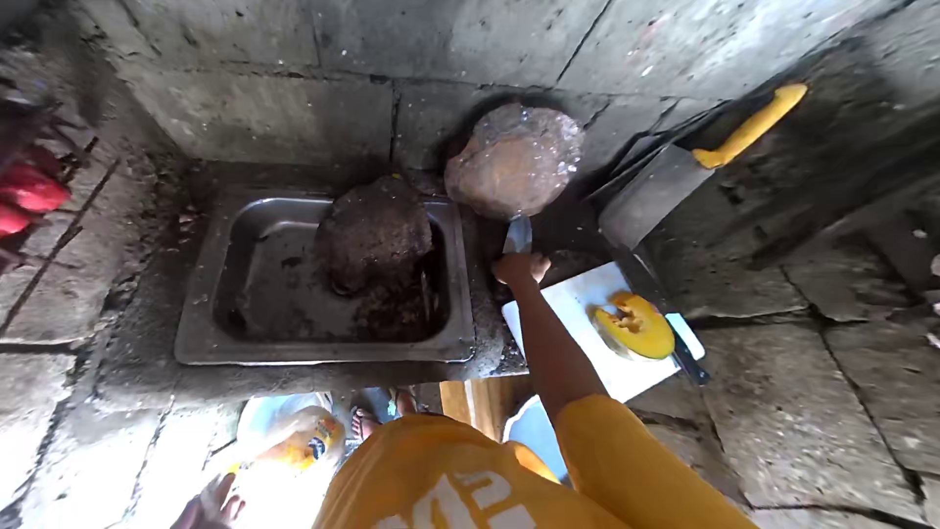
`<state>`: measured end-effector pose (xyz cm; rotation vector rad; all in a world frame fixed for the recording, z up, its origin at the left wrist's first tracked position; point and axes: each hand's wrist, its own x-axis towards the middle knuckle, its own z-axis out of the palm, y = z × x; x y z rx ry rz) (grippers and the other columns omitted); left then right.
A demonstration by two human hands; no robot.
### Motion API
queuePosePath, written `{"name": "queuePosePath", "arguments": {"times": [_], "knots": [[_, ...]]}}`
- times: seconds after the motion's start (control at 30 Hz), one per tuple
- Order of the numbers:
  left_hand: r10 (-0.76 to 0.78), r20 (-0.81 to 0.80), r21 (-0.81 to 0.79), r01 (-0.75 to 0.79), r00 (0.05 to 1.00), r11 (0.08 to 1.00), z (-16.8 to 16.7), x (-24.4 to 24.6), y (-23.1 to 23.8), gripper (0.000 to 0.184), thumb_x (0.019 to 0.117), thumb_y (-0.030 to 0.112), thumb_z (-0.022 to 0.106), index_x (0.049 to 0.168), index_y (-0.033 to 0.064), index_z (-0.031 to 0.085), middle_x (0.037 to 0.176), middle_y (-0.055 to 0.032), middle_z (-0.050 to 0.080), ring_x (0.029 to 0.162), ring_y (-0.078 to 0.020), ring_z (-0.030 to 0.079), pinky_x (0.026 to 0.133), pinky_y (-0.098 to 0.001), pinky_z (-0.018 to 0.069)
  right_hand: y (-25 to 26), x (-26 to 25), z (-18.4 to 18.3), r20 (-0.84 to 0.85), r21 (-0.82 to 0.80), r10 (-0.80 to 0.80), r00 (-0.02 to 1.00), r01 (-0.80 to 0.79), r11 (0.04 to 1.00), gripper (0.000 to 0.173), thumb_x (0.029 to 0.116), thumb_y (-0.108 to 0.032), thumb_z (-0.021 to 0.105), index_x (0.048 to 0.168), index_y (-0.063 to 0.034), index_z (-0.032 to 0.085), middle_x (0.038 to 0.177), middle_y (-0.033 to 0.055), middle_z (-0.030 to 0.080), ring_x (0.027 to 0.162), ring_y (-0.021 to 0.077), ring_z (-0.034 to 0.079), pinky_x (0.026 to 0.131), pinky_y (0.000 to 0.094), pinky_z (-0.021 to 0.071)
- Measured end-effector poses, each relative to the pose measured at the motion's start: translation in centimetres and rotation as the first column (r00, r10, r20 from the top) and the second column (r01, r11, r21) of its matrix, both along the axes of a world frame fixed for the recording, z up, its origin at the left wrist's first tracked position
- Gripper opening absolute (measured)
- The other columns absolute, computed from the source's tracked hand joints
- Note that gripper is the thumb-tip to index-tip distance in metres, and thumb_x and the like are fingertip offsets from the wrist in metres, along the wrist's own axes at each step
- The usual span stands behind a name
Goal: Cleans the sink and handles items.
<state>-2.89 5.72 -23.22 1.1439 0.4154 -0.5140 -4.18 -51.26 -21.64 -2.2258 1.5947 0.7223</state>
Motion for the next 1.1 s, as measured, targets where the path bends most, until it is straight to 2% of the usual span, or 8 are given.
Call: {"name": "queuePosePath", "arguments": {"times": [0.13,0.33,0.57,0.77,0.8,0.87,0.97,1.1], "knots": [[0.094,-0.056,0.108,-0.088,0.994,0.990,2.0,0.1,-1.1,0.045,0.1086,0.023,0.013,0.103,0.0124,0.057,0.097,0.0002,0.073,0.081,-0.0090,0.069,0.073,-0.0262,0.0568,-2.0,-0.1,-2.8,-0.013,-0.101,0.074,0.997,-0.075,0.992,0.060,0.0971,-0.053,0.058,0.131,-0.0040,0.066,0.143,0.0264,0.056,0.140,0.0462,0.044,0.112,0.0722,0.0259],[0.103,-0.097,0.041,-0.099,0.990,0.994,-0.1,0.1,0.4,0.050,0.1106,0.027,0.014,0.100,0.0151,0.061,0.095,0.0008,0.076,0.075,-0.0088,0.070,0.067,-0.0249,0.0583,2.1,0.9,0.4,0.012,-0.030,-0.011,1.000,0.011,0.999,0.058,0.1016,-0.032,0.060,0.143,0.0072,0.051,0.151,0.0334,0.042,0.145,0.0482,0.035,0.116,0.0662,0.0235],[0.038,-0.077,0.033,-0.035,0.996,0.999,0.0,1.7,0.7,0.048,0.1102,0.026,0.017,0.100,0.0163,0.063,0.097,-0.0003,0.077,0.076,-0.0097,0.071,0.068,-0.0255,0.0587,-0.7,0.9,-1.4,0.099,-0.037,-0.039,0.994,0.043,0.998,0.058,0.0989,-0.053,0.055,0.122,-0.0019,0.070,0.135,0.0264,0.062,0.132,0.0454,0.053,0.108,0.0730,0.0317],[0.098,-0.060,0.038,-0.096,0.993,0.995,0.4,1.9,2.1,0.046,0.1103,0.026,0.018,0.104,0.0147,0.063,0.097,-0.0007,0.077,0.075,-0.0101,0.071,0.067,-0.0257,0.0587,-0.9,-1.5,1.4,0.288,0.039,-0.105,0.952,0.098,0.994,0.061,0.1015,-0.051,0.056,0.131,0.0022,0.064,0.136,0.0285,0.060,0.130,0.0447,0.054,0.106,0.0700,0.0351],[0.108,-0.066,0.035,-0.105,0.992,0.994,0.3,1.7,2.4,0.046,0.1104,0.027,0.019,0.104,0.0144,0.063,0.097,-0.0013,0.077,0.075,-0.0109,0.071,0.067,-0.0263,0.0589,-1.4,-2.3,1.4,0.386,0.084,-0.182,0.904,0.162,0.983,0.057,0.1020,-0.048,0.058,0.129,0.0021,0.064,0.126,0.0261,0.064,0.115,0.0384,0.061,0.099,0.0616,0.0435],[0.130,-0.073,0.023,-0.129,0.989,0.991,-0.1,1.3,2.7,0.046,0.1105,0.027,0.019,0.103,0.0145,0.063,0.097,-0.0019,0.076,0.075,-0.0114,0.071,0.068,-0.0267,0.0588,-1.8,-4.3,1.8,0.621,0.355,-0.473,0.624,0.314,0.880,0.034,0.1048,-0.042,0.051,0.102,-0.0099,0.062,0.075,0.0034,0.056,0.057,0.0104,0.049,0.053,0.0265,0.0447],[0.145,-0.077,-0.010,-0.146,0.986,0.989,-0.8,0.9,3.6,0.047,0.1102,0.027,0.019,0.102,0.0151,0.064,0.099,-0.0016,0.077,0.076,-0.0110,0.072,0.069,-0.0264,0.0595,2.0,-8.5,4.4,0.435,0.900,-0.900,0.036,-0.028,0.434,0.043,0.1060,-0.042,0.028,0.087,-0.0142,0.055,0.066,0.0005,0.058,0.056,0.0136,0.060,0.055,0.0323,0.0560],[0.246,-0.113,0.009,-0.247,0.963,0.969,-1.8,0.1,3.5,0.041,0.1103,0.024,0.023,0.101,0.0125,0.061,0.095,-0.0026,0.076,0.073,-0.0114,0.070,0.064,-0.0270,0.0587,11.0,-11.6,5.3,0.556,0.830,-0.796,0.237,-0.202,0.520,0.020,0.0938,-0.007,0.041,0.104,-0.0144,0.057,0.078,0.0006,0.067,0.066,0.0154,0.067,0.066,0.0363,0.0616]]}}
